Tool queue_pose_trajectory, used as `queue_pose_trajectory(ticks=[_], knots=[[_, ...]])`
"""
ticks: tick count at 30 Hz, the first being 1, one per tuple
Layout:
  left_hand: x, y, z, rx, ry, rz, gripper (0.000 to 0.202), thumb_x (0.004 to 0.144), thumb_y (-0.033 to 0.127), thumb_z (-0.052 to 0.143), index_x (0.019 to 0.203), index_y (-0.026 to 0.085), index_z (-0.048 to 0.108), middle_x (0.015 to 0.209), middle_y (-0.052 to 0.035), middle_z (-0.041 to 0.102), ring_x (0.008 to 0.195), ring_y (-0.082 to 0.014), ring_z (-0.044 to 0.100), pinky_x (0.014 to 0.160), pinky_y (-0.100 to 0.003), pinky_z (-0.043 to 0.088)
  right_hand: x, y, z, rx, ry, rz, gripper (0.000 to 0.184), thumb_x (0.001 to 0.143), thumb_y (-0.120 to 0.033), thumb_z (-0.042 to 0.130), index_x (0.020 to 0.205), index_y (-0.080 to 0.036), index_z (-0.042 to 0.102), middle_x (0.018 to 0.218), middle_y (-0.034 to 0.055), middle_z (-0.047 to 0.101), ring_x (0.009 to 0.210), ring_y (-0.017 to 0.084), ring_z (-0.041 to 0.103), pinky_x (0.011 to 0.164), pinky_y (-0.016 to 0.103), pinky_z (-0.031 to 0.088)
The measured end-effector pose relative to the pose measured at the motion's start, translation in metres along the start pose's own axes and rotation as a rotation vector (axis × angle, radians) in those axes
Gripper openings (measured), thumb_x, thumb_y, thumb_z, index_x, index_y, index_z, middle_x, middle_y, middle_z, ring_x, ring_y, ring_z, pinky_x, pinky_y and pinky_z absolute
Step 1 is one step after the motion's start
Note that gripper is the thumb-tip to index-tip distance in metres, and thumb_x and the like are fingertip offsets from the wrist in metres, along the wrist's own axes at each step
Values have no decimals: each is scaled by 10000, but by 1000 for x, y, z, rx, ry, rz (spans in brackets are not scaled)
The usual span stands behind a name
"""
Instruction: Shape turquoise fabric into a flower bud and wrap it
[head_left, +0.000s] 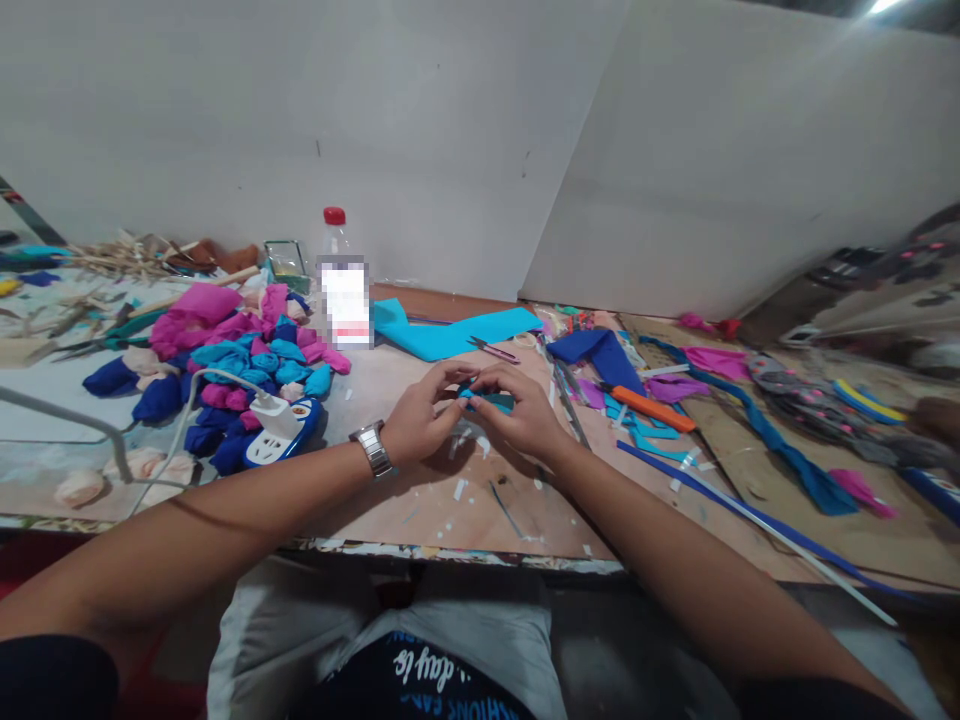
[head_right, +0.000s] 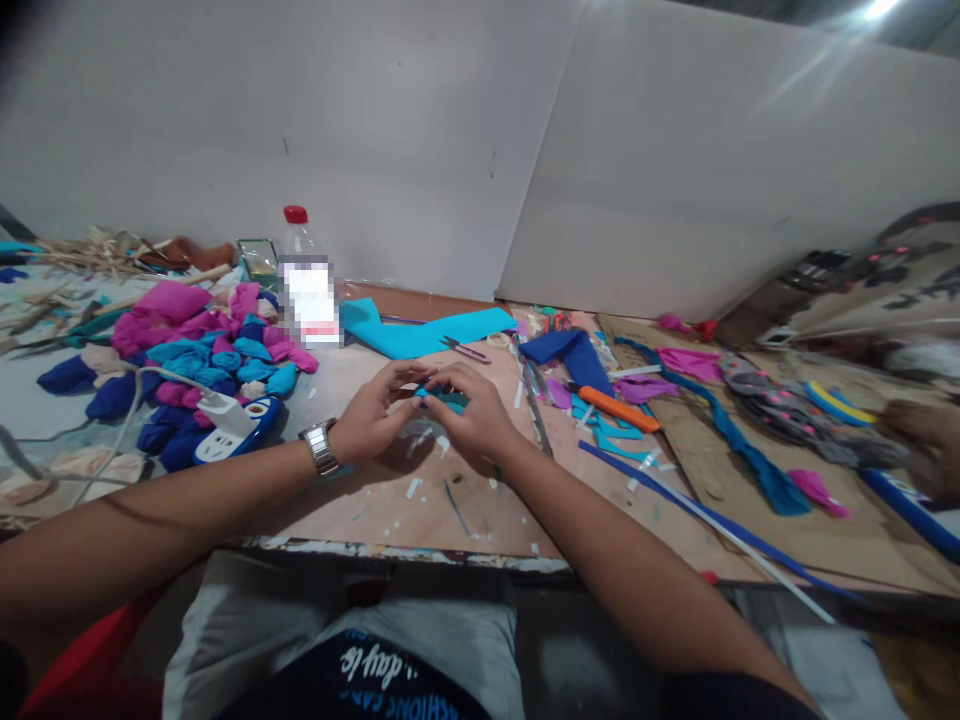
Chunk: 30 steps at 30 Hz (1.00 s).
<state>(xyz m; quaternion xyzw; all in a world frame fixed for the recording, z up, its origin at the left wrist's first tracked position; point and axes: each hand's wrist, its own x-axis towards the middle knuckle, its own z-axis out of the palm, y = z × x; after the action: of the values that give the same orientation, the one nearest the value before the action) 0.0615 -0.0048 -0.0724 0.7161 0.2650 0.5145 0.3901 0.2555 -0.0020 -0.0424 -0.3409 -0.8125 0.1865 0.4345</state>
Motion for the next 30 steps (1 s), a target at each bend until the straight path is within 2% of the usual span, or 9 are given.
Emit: queue_pose_trajectory(ticks=[3,5,8,13,17,21,24,27,30], knots=[[2,-3,-1,-83,29,-54,313,974,247,591,1284,232,551,1362,-124,625,1249,-237,630,1044,-438,545,1,-2,-1,-6,-21,-39,209,890,-329,741,1072,-239,693,1125,83,718,1081,249,661,929,417,536],[3,-3,-2,-120,56,-88,292,969,258,601,1256,221,564,1354,-127,629,1255,-239,624,1047,-438,539,1,-3,-1,-19,-4,-47,260,863,-333,771,1088,-242,680,1127,81,703,1056,245,657,890,403,549],[4,-1,-3,-152,65,-118,277,951,244,615,1224,203,590,1344,-130,634,1267,-246,618,1055,-440,530,2,-3,-1,-42,62,-48,149,865,-290,748,976,-235,666,1009,63,684,955,230,652,844,398,550],[4,2,-2,-160,44,-146,310,899,183,639,1207,203,608,1353,-122,629,1224,-239,637,997,-404,560,3,-4,-2,-51,104,-87,44,893,-269,688,888,-230,666,965,60,674,960,231,650,945,451,521],[5,4,-4,-61,71,-140,280,891,194,643,1171,195,632,1270,-108,674,1110,-212,670,926,-368,563,1,-7,-6,-6,36,-67,180,902,-413,699,887,-234,692,1036,80,667,1023,243,646,956,447,527],[7,2,-5,0,121,-119,309,883,188,651,1189,196,606,1208,-106,703,1095,-211,681,879,-347,562,0,-7,-10,90,-5,-50,394,1008,-509,496,880,-234,747,1085,101,669,1074,265,650,994,482,513],[6,-1,-6,-66,104,-141,348,898,224,671,1223,204,547,1158,-108,733,1047,-208,715,839,-332,573,1,-4,-9,50,40,-33,290,988,-449,566,913,-238,751,1029,87,672,996,244,656,933,454,531],[6,-1,-6,-113,100,-143,250,911,247,674,1130,192,565,1168,-112,740,1068,-217,729,901,-363,572,1,1,-5,3,56,-50,131,936,-355,666,979,-244,720,1014,75,685,930,218,647,822,394,538],[5,2,-7,-37,104,-119,204,905,265,695,1078,185,624,1171,-114,744,1090,-233,725,934,-387,560,2,1,-3,-2,59,-55,131,898,-305,710,1006,-239,677,1004,64,696,872,201,634,746,357,519]])
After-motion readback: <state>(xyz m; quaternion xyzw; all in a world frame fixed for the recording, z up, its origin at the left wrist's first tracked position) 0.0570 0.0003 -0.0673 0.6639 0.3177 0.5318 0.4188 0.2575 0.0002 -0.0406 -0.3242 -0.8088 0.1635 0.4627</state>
